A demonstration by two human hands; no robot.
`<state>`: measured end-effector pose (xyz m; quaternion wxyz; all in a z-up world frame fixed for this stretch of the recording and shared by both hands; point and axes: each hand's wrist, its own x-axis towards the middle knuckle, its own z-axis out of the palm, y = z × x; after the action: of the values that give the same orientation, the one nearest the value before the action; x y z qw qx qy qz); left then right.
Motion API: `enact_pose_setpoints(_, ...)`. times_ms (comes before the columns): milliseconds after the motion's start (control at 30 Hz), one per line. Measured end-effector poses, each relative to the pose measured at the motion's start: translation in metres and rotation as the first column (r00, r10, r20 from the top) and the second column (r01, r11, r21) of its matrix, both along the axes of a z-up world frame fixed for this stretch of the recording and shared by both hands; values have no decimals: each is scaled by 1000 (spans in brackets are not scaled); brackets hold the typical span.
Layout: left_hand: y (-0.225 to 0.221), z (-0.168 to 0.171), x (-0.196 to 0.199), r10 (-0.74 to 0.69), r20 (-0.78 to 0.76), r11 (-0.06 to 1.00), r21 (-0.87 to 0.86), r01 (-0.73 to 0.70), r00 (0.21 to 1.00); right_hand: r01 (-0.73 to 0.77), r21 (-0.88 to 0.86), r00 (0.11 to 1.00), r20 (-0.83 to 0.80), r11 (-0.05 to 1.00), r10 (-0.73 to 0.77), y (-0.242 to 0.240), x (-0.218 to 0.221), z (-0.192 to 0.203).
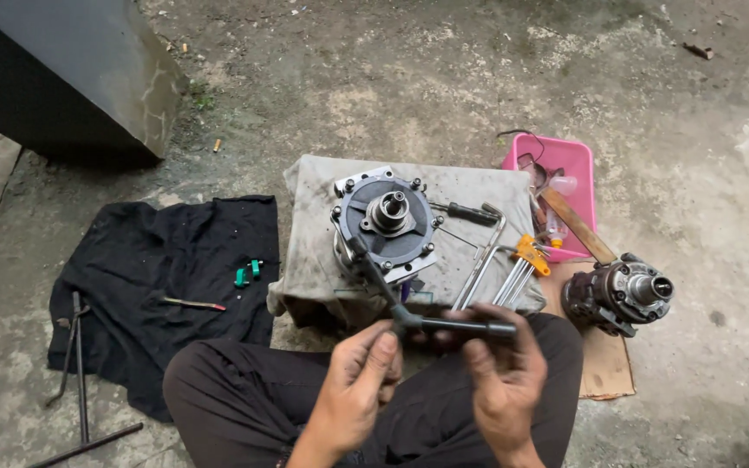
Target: Using a T-handle wrench to tighten or loosen bolts on a mechanical housing
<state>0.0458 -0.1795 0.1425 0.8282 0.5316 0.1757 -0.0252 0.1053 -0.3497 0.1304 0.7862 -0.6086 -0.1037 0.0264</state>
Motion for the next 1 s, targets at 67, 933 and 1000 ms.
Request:
enact_pose_setpoints(67,-16,-5,2,-25,-20,1000,-1,25,999,-116,-28,993,-31,993,115,4,6,4)
enact_pose_setpoints(933,21,-9,61,112,536,305,783,-542,837,285,-900,308,411,329,858,53,132,135)
enact_pose_setpoints(1000,22,-9,64,118,553,267,782,-563,825,255,-901,266,413,350,871,58,130,140)
